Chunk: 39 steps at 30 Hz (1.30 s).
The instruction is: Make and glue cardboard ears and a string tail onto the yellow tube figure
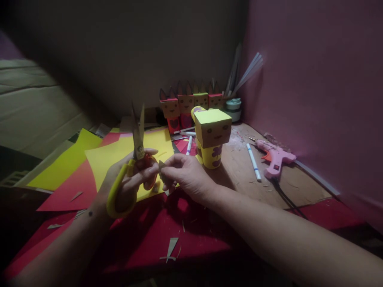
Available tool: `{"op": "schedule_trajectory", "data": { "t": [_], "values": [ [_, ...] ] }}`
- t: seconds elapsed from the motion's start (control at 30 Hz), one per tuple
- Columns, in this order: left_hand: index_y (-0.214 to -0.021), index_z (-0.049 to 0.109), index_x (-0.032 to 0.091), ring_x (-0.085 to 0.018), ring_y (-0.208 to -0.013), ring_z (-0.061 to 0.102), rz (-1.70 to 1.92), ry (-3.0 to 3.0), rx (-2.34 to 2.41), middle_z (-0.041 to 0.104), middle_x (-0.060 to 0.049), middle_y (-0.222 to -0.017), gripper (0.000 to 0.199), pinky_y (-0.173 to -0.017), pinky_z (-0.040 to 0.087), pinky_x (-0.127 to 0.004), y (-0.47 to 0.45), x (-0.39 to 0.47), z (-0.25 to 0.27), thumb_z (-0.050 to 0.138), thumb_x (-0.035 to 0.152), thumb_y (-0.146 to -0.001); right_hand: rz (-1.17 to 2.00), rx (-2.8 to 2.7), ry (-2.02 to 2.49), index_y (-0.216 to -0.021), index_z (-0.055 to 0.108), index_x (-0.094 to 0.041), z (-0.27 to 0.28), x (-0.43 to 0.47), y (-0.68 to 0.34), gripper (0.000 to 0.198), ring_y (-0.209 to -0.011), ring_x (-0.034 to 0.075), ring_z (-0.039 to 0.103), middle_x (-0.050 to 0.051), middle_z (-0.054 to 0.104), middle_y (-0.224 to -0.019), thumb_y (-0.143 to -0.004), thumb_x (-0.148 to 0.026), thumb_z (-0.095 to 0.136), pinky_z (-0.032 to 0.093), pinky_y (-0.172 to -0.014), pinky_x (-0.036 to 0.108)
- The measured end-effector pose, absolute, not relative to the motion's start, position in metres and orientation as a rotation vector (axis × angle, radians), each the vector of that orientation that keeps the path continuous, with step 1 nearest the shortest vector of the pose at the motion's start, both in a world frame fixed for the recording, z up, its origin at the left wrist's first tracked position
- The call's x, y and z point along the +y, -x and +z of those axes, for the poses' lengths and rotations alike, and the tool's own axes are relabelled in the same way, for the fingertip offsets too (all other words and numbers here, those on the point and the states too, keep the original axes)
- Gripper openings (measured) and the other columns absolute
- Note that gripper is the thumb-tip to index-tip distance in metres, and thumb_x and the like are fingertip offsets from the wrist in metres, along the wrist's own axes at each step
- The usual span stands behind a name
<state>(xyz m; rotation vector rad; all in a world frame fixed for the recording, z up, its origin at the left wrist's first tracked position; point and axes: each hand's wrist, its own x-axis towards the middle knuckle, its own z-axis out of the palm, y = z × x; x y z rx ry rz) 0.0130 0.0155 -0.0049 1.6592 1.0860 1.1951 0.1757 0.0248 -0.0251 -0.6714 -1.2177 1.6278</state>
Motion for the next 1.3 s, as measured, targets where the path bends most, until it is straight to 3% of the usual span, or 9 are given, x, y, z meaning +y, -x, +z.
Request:
{"op": "schedule_trajectory", "data": {
  "t": [0.27, 0.47, 0.6, 0.83, 1.03, 1.3],
  "values": [
    [-0.111, 0.053, 0.018, -0.009, -0.048, 0.051, 1.213, -1.584, 1.054, 0.057, 0.004, -0.067, 0.041, -0.047, 0.043, -0.025, -0.014, 0.015, -0.005, 0.07, 0.031, -0.077, 1.587, -1.279, 0.721, -0.069, 0.056, -0.017, -0.026, 0.026, -0.177, 0.015, -0.042, 0.007, 0.05, -0.005, 0.056, -0.053, -0.073, -0.019, 0.069, 0.039, -0.045, 0.02],
    [-0.112, 0.054, 0.02, -0.009, -0.05, 0.052, 1.163, -1.582, 1.081, 0.057, 0.004, -0.07, 0.044, -0.048, 0.043, -0.025, -0.014, 0.016, -0.005, 0.073, 0.029, -0.073, 1.592, -1.279, 0.747, -0.067, 0.056, -0.018, -0.024, 0.025, -0.176, 0.017, -0.046, 0.009, 0.054, -0.004, 0.058, -0.053, -0.071, -0.026, 0.072, 0.044, -0.05, 0.024],
    [-0.11, 0.055, 0.02, -0.008, -0.049, 0.052, 1.151, -1.6, 1.099, 0.057, 0.005, -0.07, 0.042, -0.047, 0.043, -0.024, -0.015, 0.016, -0.004, 0.073, 0.029, -0.074, 1.674, -1.221, 0.741, -0.068, 0.055, -0.019, -0.023, 0.024, -0.176, 0.018, -0.041, 0.011, 0.054, -0.002, 0.06, -0.049, -0.07, -0.028, 0.071, 0.045, -0.046, 0.025],
    [-0.113, 0.053, 0.021, -0.008, -0.05, 0.051, 1.143, -1.597, 1.054, 0.056, 0.005, -0.073, 0.039, -0.049, 0.043, -0.025, -0.012, 0.016, -0.008, 0.069, 0.03, -0.078, 1.67, -1.175, 0.724, -0.065, 0.059, -0.017, -0.025, 0.027, -0.176, 0.007, -0.037, 0.008, 0.046, -0.006, 0.052, -0.045, -0.067, -0.015, 0.066, 0.037, -0.041, 0.022],
    [-0.112, 0.052, 0.021, -0.008, -0.049, 0.05, 1.188, -1.552, 1.09, 0.056, 0.005, -0.07, 0.039, -0.049, 0.042, -0.025, -0.016, 0.015, -0.009, 0.069, 0.027, -0.077, 1.71, -1.05, 0.637, -0.068, 0.063, -0.016, -0.03, 0.029, -0.174, 0.01, -0.042, 0.005, 0.041, -0.007, 0.05, -0.051, -0.067, -0.016, 0.072, 0.032, -0.044, 0.021],
    [-0.109, 0.054, 0.02, -0.01, -0.05, 0.051, 1.106, -1.505, 1.197, 0.054, 0.006, -0.064, 0.038, -0.049, 0.042, -0.024, -0.021, 0.011, -0.001, 0.067, 0.034, -0.076, 1.711, -0.968, 0.628, -0.066, 0.062, -0.016, -0.03, 0.031, -0.171, 0.014, -0.05, 0.01, 0.054, -0.003, 0.059, -0.056, -0.065, -0.017, 0.076, 0.046, -0.052, 0.026]
  ]
}}
